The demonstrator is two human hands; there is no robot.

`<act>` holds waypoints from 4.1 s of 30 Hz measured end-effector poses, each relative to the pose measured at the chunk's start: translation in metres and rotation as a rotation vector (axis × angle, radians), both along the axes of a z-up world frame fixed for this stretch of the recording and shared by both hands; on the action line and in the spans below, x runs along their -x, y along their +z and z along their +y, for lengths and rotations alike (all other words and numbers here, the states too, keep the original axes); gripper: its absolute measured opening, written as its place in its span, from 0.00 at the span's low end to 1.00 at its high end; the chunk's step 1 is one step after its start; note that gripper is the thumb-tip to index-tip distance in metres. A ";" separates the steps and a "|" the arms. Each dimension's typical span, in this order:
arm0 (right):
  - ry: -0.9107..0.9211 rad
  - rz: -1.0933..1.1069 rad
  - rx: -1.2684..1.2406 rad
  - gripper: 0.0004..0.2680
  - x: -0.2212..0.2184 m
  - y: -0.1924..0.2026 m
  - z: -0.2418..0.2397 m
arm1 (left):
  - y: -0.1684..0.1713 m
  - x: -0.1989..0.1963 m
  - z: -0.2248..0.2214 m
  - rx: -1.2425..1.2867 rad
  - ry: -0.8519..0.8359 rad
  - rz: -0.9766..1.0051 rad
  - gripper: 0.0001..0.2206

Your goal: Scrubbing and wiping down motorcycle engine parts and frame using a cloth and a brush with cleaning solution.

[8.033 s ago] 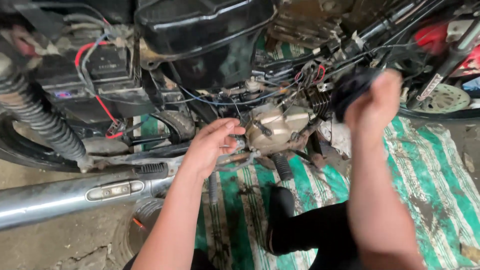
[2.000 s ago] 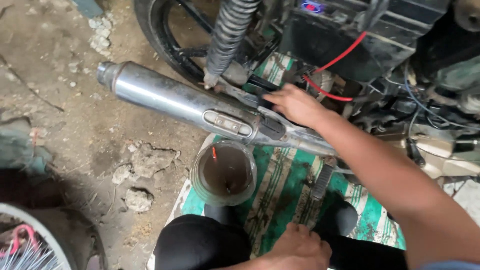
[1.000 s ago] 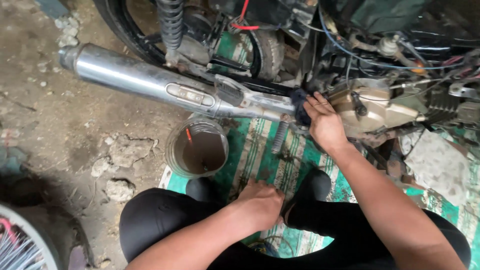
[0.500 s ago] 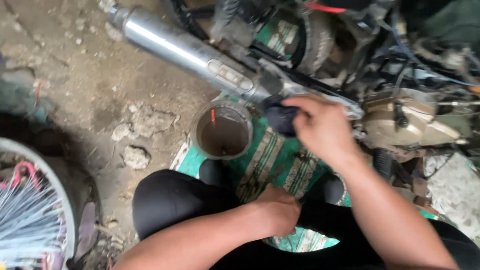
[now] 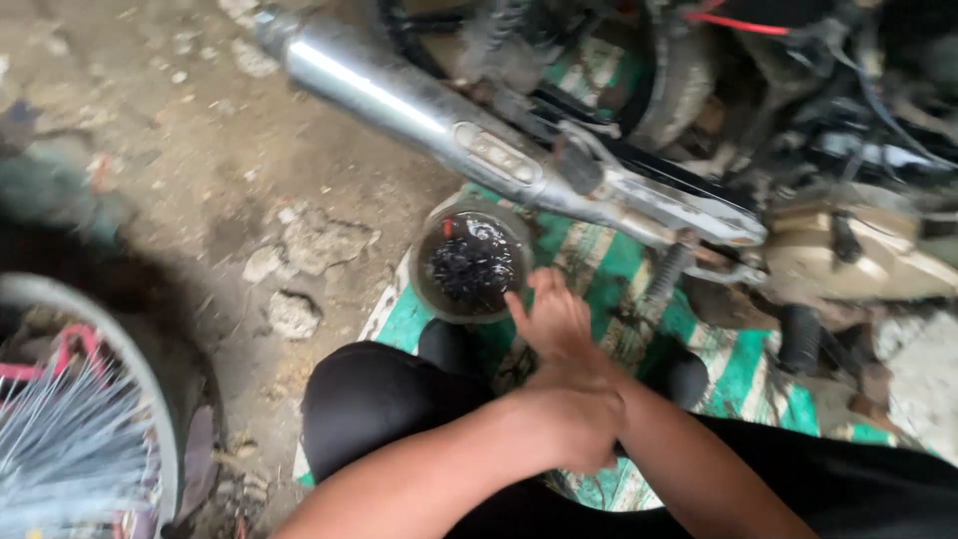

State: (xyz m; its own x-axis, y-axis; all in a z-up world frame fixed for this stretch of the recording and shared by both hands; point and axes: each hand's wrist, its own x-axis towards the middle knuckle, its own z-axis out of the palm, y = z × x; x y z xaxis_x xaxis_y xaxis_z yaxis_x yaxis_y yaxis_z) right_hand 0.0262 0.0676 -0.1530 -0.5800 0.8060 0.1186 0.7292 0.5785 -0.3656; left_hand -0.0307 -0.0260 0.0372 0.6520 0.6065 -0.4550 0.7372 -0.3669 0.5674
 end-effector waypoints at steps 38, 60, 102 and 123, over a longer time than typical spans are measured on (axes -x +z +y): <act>-0.615 0.283 1.485 0.12 -0.379 -0.083 0.008 | 0.092 -0.193 0.035 0.055 -0.357 0.043 0.31; -1.530 0.643 1.285 0.24 -0.748 -0.040 -0.218 | 0.013 -0.356 0.056 -0.012 -0.793 0.250 0.22; -0.624 -0.052 1.039 0.27 -0.783 -0.272 -0.268 | 0.011 -0.396 0.015 0.121 -0.926 0.170 0.21; -0.474 -0.504 0.672 0.16 -0.766 -0.261 -0.245 | -0.026 -0.425 0.034 0.009 -1.003 0.309 0.20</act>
